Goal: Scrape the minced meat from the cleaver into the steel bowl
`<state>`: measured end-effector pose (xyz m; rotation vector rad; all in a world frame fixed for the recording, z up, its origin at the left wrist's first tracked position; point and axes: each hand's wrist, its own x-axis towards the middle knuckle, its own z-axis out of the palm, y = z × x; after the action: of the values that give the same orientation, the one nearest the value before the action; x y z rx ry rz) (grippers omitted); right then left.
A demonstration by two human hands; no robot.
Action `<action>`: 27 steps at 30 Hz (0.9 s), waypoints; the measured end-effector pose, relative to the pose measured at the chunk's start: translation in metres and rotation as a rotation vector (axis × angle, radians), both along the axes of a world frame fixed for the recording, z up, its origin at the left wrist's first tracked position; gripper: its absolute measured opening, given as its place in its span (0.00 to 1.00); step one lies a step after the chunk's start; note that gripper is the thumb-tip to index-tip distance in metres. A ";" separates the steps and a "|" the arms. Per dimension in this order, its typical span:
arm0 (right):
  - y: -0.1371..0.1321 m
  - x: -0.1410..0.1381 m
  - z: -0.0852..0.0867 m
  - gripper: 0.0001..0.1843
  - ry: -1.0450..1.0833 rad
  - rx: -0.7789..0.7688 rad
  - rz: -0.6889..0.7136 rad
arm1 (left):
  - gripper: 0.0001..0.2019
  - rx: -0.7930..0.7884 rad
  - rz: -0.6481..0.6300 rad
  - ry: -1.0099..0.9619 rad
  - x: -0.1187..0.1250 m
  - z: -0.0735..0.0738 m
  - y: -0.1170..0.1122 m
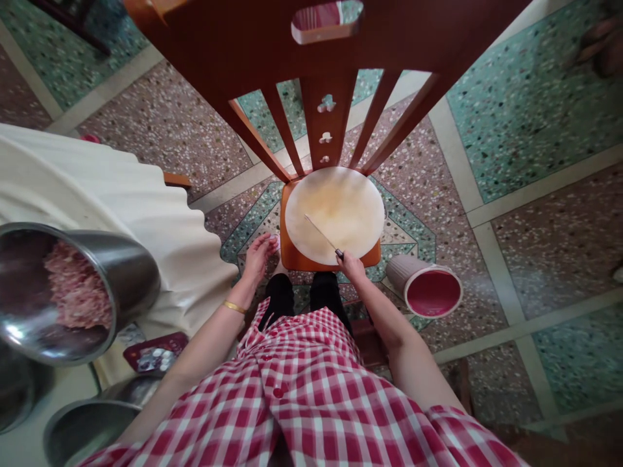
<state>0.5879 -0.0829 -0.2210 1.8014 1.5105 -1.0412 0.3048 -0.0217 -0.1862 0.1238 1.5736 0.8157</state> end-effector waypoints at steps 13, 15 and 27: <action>0.007 -0.002 -0.011 0.19 0.015 -0.002 0.041 | 0.15 -0.009 0.011 -0.002 0.000 -0.004 -0.003; 0.008 0.000 -0.010 0.19 0.004 -0.025 0.028 | 0.15 -0.012 0.010 0.010 0.000 -0.005 -0.003; 0.012 -0.002 -0.014 0.19 0.047 -0.003 -0.092 | 0.16 -0.004 -0.077 0.037 0.003 -0.023 -0.006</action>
<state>0.5864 -0.0706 -0.2346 1.8716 1.4646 -1.1368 0.3074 -0.0273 -0.2087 0.1967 1.5952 0.7539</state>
